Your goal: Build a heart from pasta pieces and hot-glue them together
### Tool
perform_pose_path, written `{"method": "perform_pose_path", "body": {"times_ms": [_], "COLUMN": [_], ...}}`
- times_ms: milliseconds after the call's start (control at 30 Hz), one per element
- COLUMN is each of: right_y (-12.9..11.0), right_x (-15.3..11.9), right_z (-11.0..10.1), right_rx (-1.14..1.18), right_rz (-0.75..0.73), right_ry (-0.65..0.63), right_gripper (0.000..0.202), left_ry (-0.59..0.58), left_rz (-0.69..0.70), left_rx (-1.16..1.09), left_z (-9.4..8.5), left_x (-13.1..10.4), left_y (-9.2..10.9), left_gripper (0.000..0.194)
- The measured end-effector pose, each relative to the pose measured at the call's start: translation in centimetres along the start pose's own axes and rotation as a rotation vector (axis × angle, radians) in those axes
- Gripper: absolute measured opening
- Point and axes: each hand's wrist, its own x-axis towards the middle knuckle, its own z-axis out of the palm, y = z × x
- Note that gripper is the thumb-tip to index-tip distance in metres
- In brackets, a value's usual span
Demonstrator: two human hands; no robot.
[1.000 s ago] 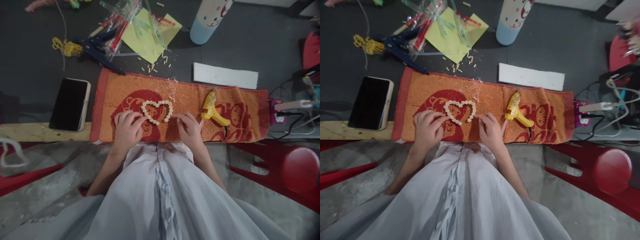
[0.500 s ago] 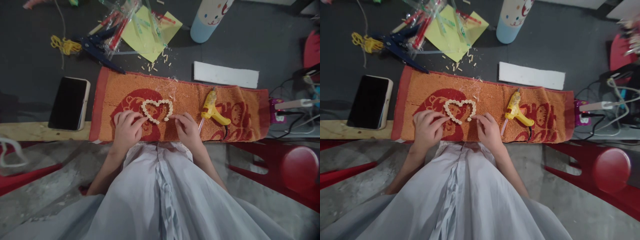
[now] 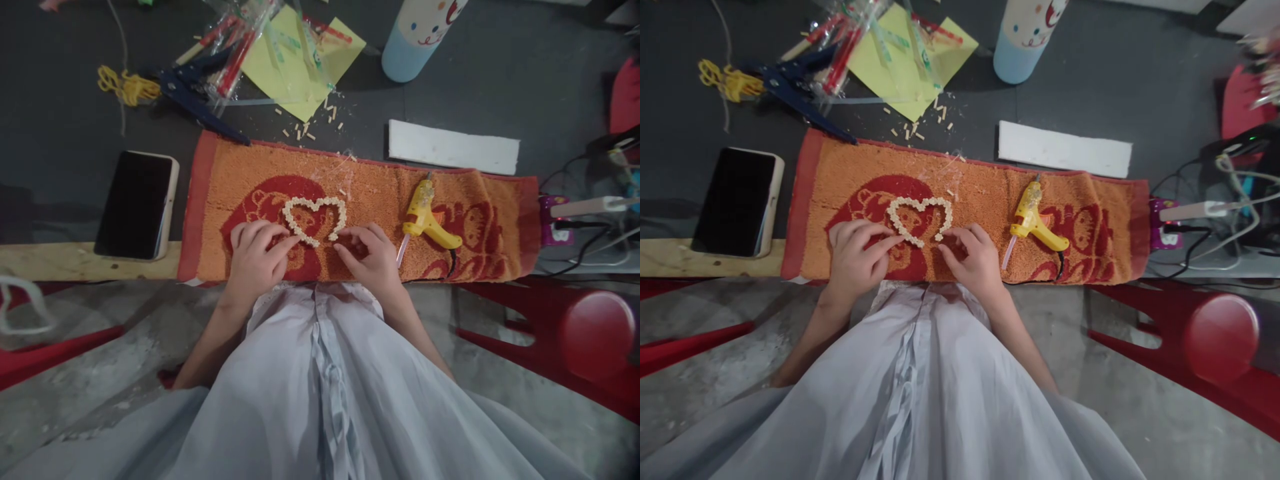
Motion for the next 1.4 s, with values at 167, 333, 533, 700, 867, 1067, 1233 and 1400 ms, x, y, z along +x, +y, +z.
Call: {"method": "perform_pose_path", "body": {"times_ms": [167, 333, 533, 700, 867, 1067, 1233, 1400], "right_y": [0.2, 0.1, 0.1, 0.3, 0.2, -0.2, -0.2, 0.0], "right_x": [0.2, 0.4, 0.5, 0.3, 0.1, 0.0, -0.1, -0.3], "right_z": [0.4, 0.6, 0.8, 0.9, 1.1, 1.2, 1.3, 1.7], "right_rx": [-0.015, -0.018, -0.009, -0.005, 0.009, -0.008, -0.019, -0.087], "right_rz": [-0.03, -0.045, -0.077, -0.072, -0.055, -0.042, -0.03, -0.03], "right_ry": [0.028, 0.037, 0.086, 0.09, 0.119, 0.127, 0.142, 0.166], "right_gripper": [0.011, 0.008, 0.009, 0.009, 0.013, 0.019, 0.022, 0.02], "left_ry": [-0.001, 0.005, 0.054, 0.056, 0.057, 0.042, 0.063, 0.058], "left_rz": [0.005, -0.01, 0.042, 0.053, 0.045, 0.043, 0.06, 0.057], "left_rx": [-0.002, -0.023, -0.014, 0.009, 0.007, -0.017, -0.015, -0.006], "left_z": [0.1, 0.2, 0.3, 0.3, 0.3, 0.3, 0.4, 0.4], "left_x": [-0.1, -0.1, -0.1, -0.1, 0.0, -0.1, -0.1, -0.1], "left_y": [-0.1, -0.2, -0.3, -0.2, -0.2, -0.4, -0.4, -0.4], "left_gripper": [0.037, 0.038, 0.039, 0.038, 0.037, 0.04, 0.042, 0.043]}}
